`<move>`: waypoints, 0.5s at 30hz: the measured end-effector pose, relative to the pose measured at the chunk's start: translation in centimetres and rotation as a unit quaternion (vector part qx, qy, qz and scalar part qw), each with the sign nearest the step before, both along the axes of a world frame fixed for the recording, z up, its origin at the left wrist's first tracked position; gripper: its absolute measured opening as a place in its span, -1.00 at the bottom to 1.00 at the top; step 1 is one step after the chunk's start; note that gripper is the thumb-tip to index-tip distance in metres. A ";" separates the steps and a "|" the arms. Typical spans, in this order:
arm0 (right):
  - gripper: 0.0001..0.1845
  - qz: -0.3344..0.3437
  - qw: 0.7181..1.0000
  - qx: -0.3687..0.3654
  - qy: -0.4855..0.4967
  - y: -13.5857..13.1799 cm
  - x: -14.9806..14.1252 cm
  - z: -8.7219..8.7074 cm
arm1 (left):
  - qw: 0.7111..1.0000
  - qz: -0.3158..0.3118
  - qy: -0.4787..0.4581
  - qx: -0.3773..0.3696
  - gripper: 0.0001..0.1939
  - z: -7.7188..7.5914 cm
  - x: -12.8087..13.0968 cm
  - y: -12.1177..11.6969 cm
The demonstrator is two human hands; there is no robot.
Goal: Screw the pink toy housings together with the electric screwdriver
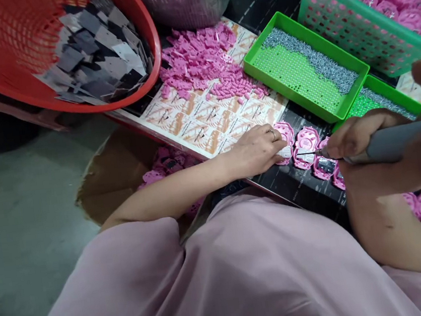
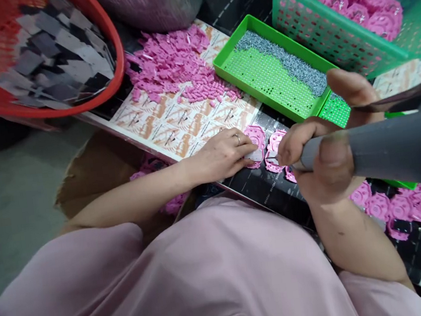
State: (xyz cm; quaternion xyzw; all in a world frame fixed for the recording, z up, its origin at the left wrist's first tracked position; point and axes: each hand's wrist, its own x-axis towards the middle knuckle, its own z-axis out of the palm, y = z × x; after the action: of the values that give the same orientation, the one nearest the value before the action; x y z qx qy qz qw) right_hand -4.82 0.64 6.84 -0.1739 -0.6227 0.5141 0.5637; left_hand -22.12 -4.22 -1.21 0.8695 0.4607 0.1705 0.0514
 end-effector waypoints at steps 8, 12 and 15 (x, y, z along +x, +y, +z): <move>-0.69 0.021 0.999 0.007 0.025 -0.6 -0.6 -0.1 | 0.999 -0.025 0.023 -0.009 -0.81 0.6 0.0 0.3; -0.65 0.002 0.999 -0.035 0.028 -1.0 -0.8 -0.6 | 0.999 -0.033 0.024 -0.004 -0.84 0.6 -0.1 0.2; -0.62 -0.001 0.998 -0.054 0.032 -1.1 -1.0 -0.9 | 0.999 -0.030 0.024 -0.006 -0.84 0.7 -0.1 0.2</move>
State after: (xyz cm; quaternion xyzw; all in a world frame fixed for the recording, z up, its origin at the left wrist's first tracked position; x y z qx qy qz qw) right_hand -5.84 -0.47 5.99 -0.1879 -0.5750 0.5523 0.5736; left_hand -22.17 -4.03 -0.49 0.8864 0.4365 0.1456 0.0509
